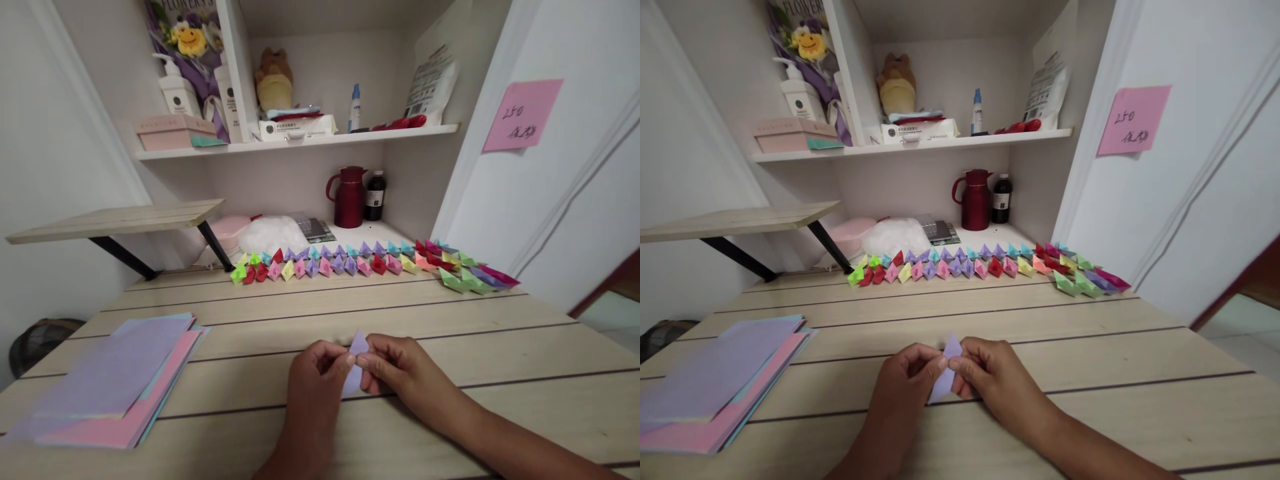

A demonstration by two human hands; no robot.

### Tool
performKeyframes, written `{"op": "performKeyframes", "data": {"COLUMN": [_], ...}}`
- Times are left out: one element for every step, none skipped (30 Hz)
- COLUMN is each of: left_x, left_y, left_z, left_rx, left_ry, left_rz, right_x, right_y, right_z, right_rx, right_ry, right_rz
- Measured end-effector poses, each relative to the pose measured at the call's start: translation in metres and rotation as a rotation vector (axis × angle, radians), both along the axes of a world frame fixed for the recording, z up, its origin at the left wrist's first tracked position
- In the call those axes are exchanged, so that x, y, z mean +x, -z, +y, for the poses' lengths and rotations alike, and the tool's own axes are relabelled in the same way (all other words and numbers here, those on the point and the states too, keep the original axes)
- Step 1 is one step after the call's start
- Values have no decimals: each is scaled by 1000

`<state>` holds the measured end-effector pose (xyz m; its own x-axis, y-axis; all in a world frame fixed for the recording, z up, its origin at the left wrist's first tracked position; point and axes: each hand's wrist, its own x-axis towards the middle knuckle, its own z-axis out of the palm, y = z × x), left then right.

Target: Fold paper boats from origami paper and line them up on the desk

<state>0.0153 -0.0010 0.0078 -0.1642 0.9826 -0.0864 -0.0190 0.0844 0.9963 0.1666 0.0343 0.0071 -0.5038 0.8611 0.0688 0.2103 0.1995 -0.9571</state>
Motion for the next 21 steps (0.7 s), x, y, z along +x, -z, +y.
{"op": "performKeyframes", "data": {"left_x": [-1,-3,-4,-5,-5,-6,-6,-6,-6,-6,-5,-5,-4,-4,-4,-4,-4,-4,-4,-4,-4], "left_y": [1,1,1,1,1,1,1,1,2,4,5,7,9,10,11,11,10,9,8,6,4], "left_z": [1,1,2,2,3,3,3,3,3,4,4,4,4,4,5,5,5,5,4,4,4], "left_rx": [-3,-9,-19,-33,-45,-50,-45,-34,-20,-5,7,12,13,11,9,8,7,8,12,13,15], "left_ry": [-22,-34,-34,-25,-12,1,11,21,34,46,58,67,72,73,72,70,70,71,70,65,61], "left_rz": [23,36,34,23,8,-6,-16,-18,-12,-5,-1,2,5,11,17,21,23,21,15,10,13], "right_x": [0,0,0,1,1,2,3,3,4,4,4,4,4,5,5,5,5,5,5,5,4], "right_y": [0,0,-1,-1,-2,-2,-3,-3,-4,-4,-4,-4,-3,-3,-2,-1,-1,0,0,0,0], "right_z": [0,1,1,1,2,2,2,3,3,3,3,3,2,2,2,2,1,1,0,0,0], "right_rx": [6,10,13,13,11,9,7,3,-12,-38,-68,-96,-116,-123,-112,-88,-59,-33,-12,0,7], "right_ry": [-1,-7,-16,-26,-38,-52,-63,-75,-84,-89,-90,-89,-93,-97,-99,-95,-78,-48,-12,23,50], "right_rz": [3,6,9,15,24,36,53,71,90,112,135,157,173,181,176,159,133,103,73,52,45]}}
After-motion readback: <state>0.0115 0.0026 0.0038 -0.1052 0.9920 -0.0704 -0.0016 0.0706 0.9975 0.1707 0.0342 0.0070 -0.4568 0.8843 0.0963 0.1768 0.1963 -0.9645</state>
